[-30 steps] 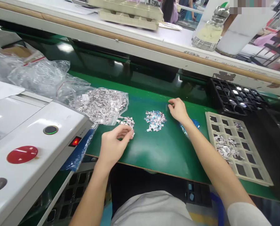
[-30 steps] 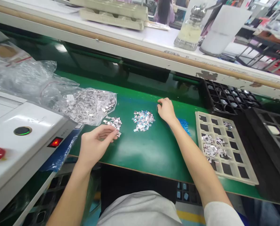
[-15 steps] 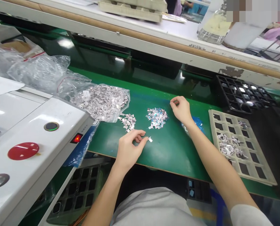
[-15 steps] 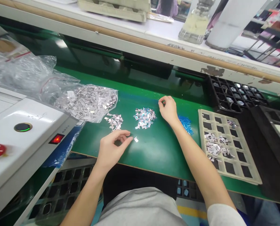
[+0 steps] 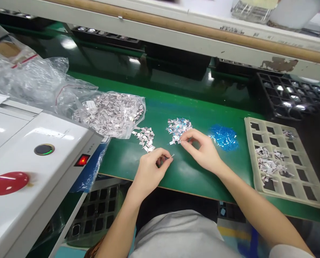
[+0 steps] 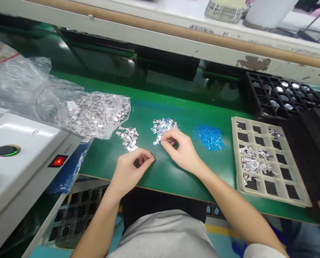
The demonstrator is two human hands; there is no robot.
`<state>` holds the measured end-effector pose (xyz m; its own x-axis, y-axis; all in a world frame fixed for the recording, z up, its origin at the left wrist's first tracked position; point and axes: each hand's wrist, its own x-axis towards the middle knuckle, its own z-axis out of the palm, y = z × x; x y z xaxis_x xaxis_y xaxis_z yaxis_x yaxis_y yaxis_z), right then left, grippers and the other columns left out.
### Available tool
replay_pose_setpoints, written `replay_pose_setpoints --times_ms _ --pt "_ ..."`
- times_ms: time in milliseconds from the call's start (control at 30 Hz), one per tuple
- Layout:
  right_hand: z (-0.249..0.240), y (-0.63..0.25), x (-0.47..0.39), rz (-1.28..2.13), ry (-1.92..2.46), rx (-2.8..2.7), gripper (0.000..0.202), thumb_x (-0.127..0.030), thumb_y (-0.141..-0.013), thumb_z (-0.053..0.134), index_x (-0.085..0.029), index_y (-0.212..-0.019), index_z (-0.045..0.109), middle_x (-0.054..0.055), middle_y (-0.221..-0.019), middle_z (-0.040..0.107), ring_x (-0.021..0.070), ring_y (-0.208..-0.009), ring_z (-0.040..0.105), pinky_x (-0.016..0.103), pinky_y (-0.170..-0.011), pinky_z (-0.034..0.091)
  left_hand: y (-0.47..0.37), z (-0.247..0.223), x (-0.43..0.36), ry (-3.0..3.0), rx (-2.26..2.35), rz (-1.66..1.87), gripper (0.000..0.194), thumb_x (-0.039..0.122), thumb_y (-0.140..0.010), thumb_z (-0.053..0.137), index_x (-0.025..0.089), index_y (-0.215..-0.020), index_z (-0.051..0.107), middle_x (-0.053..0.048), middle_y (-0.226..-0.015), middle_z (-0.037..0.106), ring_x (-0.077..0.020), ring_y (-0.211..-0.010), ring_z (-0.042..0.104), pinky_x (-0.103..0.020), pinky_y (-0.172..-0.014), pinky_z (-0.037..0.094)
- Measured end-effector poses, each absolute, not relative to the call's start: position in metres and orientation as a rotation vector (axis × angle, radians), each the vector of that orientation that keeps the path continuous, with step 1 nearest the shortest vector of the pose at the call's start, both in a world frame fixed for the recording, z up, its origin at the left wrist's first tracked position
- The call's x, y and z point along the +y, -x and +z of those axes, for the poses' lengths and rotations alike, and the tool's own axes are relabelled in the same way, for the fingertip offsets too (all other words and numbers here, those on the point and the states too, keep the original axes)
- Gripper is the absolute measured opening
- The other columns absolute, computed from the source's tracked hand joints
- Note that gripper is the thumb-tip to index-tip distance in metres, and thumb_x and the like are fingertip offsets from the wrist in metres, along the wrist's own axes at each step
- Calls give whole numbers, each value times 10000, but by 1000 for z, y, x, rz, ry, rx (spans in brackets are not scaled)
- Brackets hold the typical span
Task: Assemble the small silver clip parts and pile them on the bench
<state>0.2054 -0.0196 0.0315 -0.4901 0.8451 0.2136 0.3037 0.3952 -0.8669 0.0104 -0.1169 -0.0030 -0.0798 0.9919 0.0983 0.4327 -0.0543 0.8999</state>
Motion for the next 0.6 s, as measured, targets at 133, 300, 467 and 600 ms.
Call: replay_pose_setpoints --times_ms 133,300,467,600 --pt "31 -198 -34 1238 940 -1840 52 -287 -992 694 -240 -991 718 43 -1033 761 218 -992 714 392 -917 578 -16 -6 -120 -1102 1483 1339 124 311 -884 820 206 -857 759 -37 -897 803 -189 -794 758 -307 -766 635" --pt "30 -193 -44 1357 905 -1890 72 -281 -1021 656 -248 -1017 719 44 -1094 783 217 -1037 733 394 -930 600 -17 -8 -122 -987 1408 1369 147 327 -834 871 203 -865 800 -50 -896 819 -221 -823 791 -353 -819 686" --pt "28 -194 -41 1325 880 -1987 90 -209 -1010 637 -245 -997 718 32 -1033 777 204 -983 727 385 -901 593 -15 -9 -124 -1030 1407 1352 120 312 -838 866 210 -861 806 -45 -901 824 -224 -834 798 -360 -843 693" --pt "28 -195 -39 1292 848 -2036 99 -191 -997 637 -247 -981 717 37 -1031 765 206 -966 709 393 -894 594 -14 -11 -124 -1102 1446 1328 89 299 -862 838 216 -861 806 -41 -909 826 -224 -845 798 -367 -862 690"
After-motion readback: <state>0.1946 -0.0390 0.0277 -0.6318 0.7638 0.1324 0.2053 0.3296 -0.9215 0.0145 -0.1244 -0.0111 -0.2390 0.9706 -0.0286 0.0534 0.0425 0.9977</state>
